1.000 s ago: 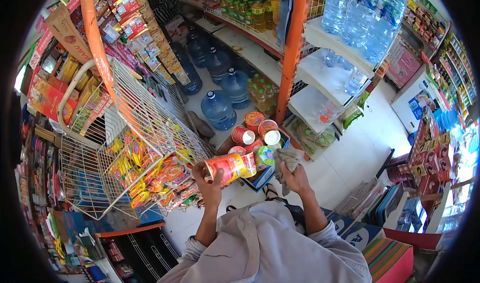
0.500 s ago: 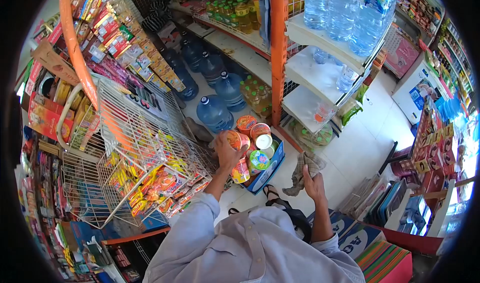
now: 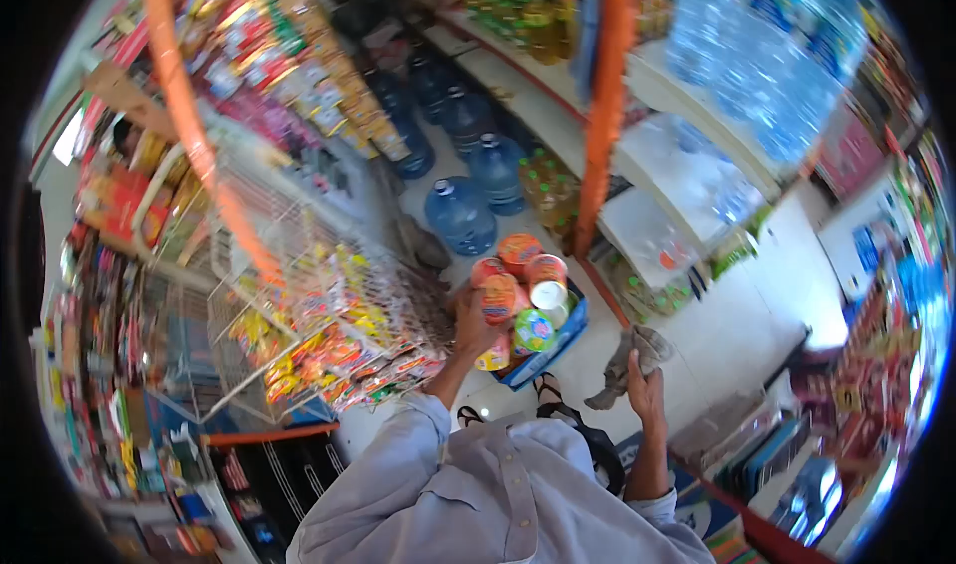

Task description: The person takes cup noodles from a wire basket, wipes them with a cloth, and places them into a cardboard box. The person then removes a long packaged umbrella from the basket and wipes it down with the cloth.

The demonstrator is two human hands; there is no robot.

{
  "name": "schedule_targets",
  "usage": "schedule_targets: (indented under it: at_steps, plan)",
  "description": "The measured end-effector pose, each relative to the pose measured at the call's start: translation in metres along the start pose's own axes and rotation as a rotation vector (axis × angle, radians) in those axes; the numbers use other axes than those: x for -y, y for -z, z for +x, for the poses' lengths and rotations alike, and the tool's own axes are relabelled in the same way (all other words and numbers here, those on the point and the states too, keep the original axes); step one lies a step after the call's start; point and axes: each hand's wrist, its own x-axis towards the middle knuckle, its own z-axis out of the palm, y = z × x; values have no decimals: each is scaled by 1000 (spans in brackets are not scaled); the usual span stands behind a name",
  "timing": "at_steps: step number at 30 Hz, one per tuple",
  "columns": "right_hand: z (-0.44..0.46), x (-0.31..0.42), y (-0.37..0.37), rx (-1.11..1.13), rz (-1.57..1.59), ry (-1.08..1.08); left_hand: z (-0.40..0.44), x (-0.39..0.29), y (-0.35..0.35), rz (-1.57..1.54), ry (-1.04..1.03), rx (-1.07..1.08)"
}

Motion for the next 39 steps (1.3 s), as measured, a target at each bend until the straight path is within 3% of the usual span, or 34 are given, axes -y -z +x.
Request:
schedule_targets:
  at_steps: [2,3,4,7,13,17,19,21,22,25,31,34,36,39]
  plan:
    - [3,25,-4,64,113,157,-14,-4,7,-19,-51,-97]
    - [6,36,-4,118,80,107,-23,-10,14,-55,-74,-148]
    - [13,39,-4,165,44,55,-34,-16,22,-32,-37,-202]
    - [55,14,-16,191,-25,188,-71,-26,41,-67,2,-246]
    - [84,46,-50,277,-170,324,-146,-16,88,-150,129,-362]
    - [74,96,-75,268,-211,377,-162,-70,195,166,-271,-796]
    - [53,125,-84,266,-225,350,-153,-88,255,141,-378,-986]
    - [58,118,-100,310,-180,396,-123,-109,317,136,-338,-1148]
    - [62,110,-107,357,-141,426,-103,-119,343,107,-218,-1205]
    - [47,106,-112,373,-50,477,-23,-96,402,-203,-181,-1098]
    - [33,64,-106,296,32,571,124,-9,428,299,-225,-1118]
    - [16,48,-80,228,128,408,152,0,432,24,-224,-885]
    - [1,38,-66,192,195,296,152,-13,428,7,-215,-941]
    - [-6,17,-54,112,318,370,153,-22,431,-41,-205,-984]
